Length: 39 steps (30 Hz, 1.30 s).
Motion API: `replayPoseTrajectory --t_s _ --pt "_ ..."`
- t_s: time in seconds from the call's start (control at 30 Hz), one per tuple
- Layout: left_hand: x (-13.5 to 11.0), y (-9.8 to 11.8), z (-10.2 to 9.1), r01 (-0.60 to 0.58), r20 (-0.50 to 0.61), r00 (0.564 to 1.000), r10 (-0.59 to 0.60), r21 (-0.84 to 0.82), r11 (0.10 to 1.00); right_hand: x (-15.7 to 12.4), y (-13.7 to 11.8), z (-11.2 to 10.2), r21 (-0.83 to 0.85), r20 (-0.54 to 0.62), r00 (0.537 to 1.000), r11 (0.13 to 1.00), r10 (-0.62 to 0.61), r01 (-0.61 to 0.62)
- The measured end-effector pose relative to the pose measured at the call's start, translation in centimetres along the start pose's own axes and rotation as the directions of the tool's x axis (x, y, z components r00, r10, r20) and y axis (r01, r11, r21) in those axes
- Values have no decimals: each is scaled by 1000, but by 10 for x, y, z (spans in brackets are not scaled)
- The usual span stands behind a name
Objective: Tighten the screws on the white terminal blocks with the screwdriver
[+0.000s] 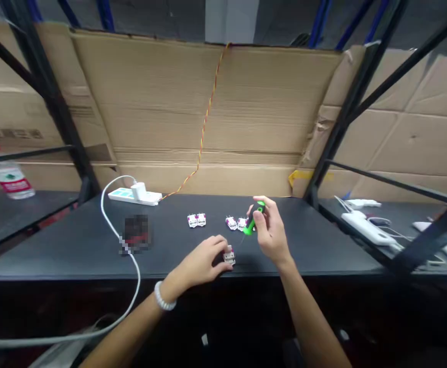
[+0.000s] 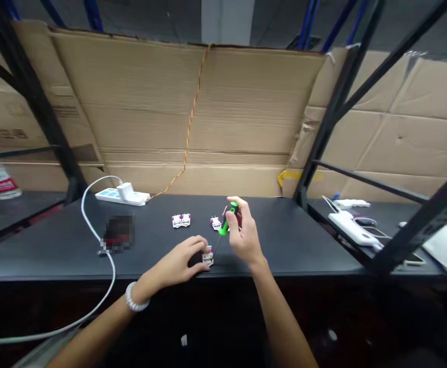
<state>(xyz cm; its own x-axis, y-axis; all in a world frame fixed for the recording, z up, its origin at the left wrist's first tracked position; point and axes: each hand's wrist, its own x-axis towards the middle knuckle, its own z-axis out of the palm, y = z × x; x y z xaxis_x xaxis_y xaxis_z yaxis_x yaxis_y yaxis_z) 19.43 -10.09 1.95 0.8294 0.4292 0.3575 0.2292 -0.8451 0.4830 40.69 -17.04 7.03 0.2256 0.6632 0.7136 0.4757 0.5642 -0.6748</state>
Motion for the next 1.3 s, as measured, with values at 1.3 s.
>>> replayPoseTrajectory --t_s 1.3 --pt "1 0 2 -33 -68 997 29 -68 997 -10 -27 10 -11 -53 993 995 -102 101"
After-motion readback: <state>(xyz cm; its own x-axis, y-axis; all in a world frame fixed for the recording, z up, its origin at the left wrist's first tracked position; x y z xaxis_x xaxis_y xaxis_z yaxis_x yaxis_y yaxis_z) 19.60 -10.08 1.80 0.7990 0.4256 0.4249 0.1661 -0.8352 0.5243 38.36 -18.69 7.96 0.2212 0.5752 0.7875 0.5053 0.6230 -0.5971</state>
